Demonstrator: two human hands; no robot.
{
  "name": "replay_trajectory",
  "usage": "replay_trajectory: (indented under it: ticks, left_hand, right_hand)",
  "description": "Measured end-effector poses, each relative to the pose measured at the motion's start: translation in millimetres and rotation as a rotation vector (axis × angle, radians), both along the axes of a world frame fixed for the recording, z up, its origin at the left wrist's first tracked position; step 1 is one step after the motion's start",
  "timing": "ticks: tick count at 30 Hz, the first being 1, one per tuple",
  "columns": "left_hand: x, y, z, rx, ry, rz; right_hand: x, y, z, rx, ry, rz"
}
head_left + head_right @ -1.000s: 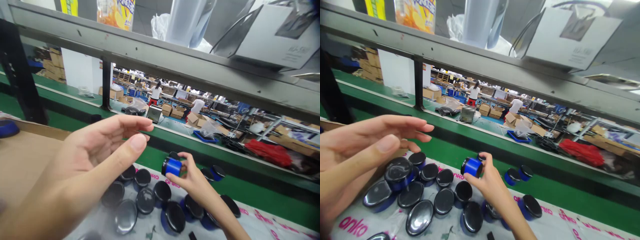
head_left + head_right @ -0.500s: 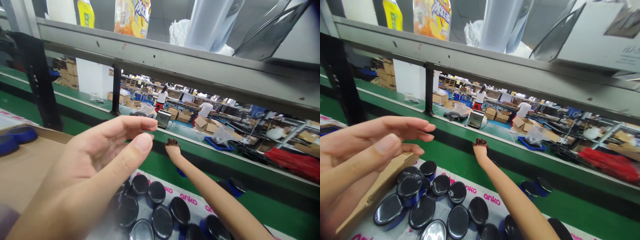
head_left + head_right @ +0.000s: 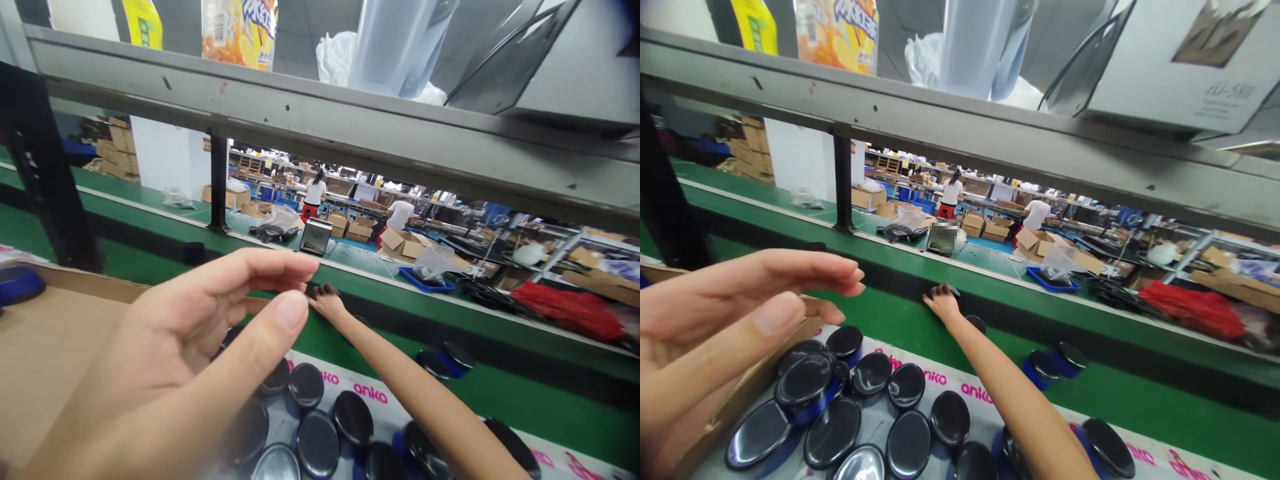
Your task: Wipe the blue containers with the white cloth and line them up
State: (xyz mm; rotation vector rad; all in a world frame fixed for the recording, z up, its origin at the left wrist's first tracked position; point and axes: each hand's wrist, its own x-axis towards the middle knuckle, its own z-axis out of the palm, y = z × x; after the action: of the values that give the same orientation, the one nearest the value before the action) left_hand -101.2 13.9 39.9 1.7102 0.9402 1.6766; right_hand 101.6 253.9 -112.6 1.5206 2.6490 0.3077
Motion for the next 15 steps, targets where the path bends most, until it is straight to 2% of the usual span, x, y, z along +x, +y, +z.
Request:
replay_trajectory:
  ticks: [4,6,10,11,13,15]
  left_hand:
    - [-2,8,-6.0,0.057,0.038,0.022]
    - [-3,7,-6.7,0.062,0.016,-0.004]
    - [-1,1,-1.6,-0.041,-0.017,-0.006]
    - [1,-1,0.0,-0.069,-0.004,0.004]
    - [6,-3,2.0,-0.107,0.065,0.012]
    - [13,-2,1.1,-0.101,0.174,0.029]
  right_hand:
    - [-7,-19,6.0,-0.057,0.057,0.062]
    - [-9,-32,8.3,-0.048,0.105,-0.050]
    - [11,-60,6.6,-0.071,0.239,-0.531]
    - [20,-66,6.1,-0.101,0.289,-0.608]
    - [43,-79,7.8,-0.178,0.421,-0.636]
    - [65,-93,15.2,-0.247,0.602,-0.558]
